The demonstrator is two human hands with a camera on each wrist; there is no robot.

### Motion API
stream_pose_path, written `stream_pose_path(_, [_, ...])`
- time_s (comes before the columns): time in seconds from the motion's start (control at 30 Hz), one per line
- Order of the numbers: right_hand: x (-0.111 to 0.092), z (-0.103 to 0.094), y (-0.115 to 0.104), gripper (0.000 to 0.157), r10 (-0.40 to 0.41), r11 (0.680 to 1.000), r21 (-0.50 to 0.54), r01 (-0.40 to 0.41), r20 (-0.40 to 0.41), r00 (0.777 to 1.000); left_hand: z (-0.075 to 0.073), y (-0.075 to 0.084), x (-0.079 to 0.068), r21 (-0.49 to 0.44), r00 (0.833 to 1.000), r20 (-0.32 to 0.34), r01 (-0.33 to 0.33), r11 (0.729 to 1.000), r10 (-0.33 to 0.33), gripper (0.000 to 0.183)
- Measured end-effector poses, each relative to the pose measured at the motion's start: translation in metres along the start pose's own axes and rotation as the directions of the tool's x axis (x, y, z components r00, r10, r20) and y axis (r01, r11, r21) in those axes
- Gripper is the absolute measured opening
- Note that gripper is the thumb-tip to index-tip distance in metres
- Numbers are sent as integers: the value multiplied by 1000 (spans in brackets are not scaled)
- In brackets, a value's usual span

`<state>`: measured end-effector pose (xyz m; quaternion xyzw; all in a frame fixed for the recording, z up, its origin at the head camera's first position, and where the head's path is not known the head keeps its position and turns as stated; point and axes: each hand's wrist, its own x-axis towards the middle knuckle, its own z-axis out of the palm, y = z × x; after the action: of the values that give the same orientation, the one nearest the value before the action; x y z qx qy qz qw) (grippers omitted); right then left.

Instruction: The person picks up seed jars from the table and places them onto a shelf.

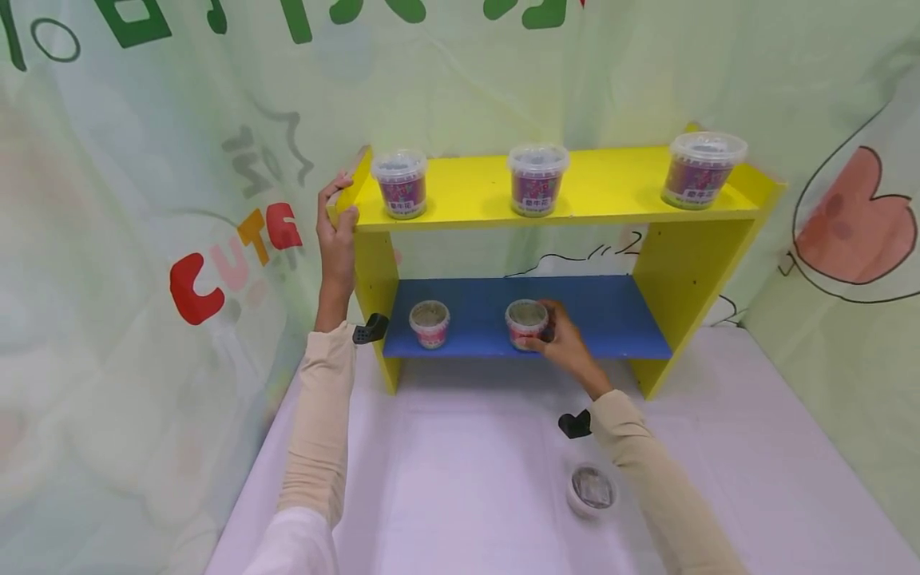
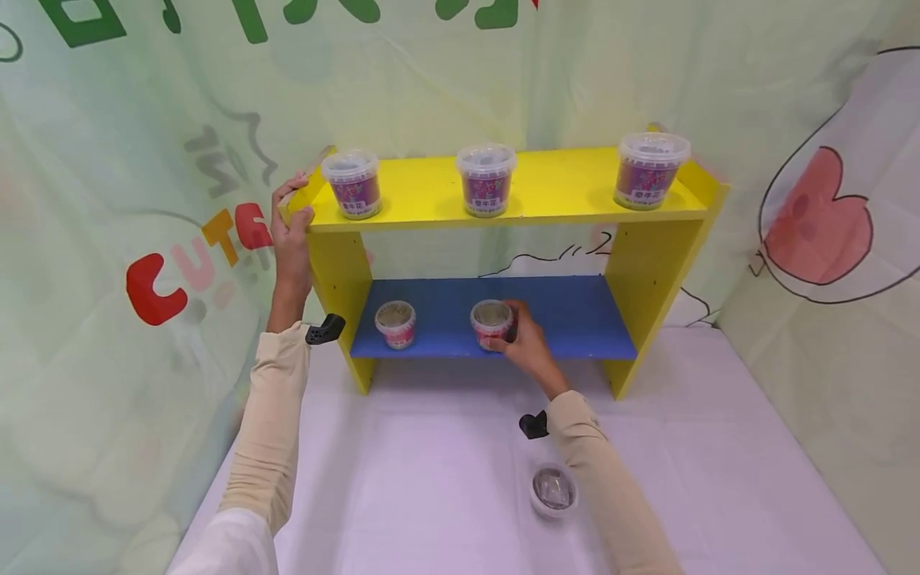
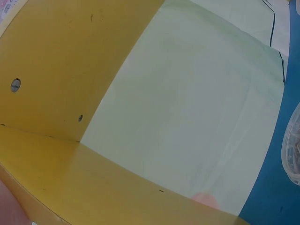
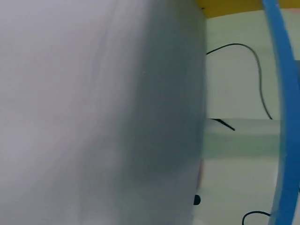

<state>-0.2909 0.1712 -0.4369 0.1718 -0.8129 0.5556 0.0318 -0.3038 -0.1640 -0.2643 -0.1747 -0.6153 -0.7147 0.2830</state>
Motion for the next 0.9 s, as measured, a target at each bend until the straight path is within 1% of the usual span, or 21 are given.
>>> stream_pose_path(0.2, [-1, 3, 3, 79, -25, 1000, 8, 25, -4, 1000, -4, -13, 8, -2, 1000, -2, -20, 1000, 20, 34])
stream_pose_path(0.27, [-1, 2, 3, 83, -19, 1000, -2, 19, 2, 1000, -4, -13, 9, -12, 1000, 0, -19, 1000, 19, 34])
stream_pose_path(0.37, [-1, 2, 4, 89, -5, 999, -42, 6, 17, 1000, -2, -8, 7, -25, 1000, 3, -15, 1000, 15, 34])
stream_pose_path(0.53, [0, 3, 3, 95, 12, 989, -150, -10, 19, 1000, 2, 5, 3, -22, 1000, -5, -11, 1000, 11, 34])
stream_pose_path(0.73, [2, 7, 5, 95, 18, 981, -195, -20, -13, 1000, 2, 6, 2, -15, 1000, -12, -5, 1000, 5, 35])
stream_pose_path(0.8, [1, 7, 7, 94, 7, 981, -196, -10, -14, 1000, 2, 5, 1, -16, 1000, -14, -6, 1000, 5, 34])
stream_pose_path(0.9, [-2, 7, 9, 92, 13, 979, -202, -14, -7, 1000, 2, 5, -1, -3, 1000, -14, -9, 1000, 9, 33])
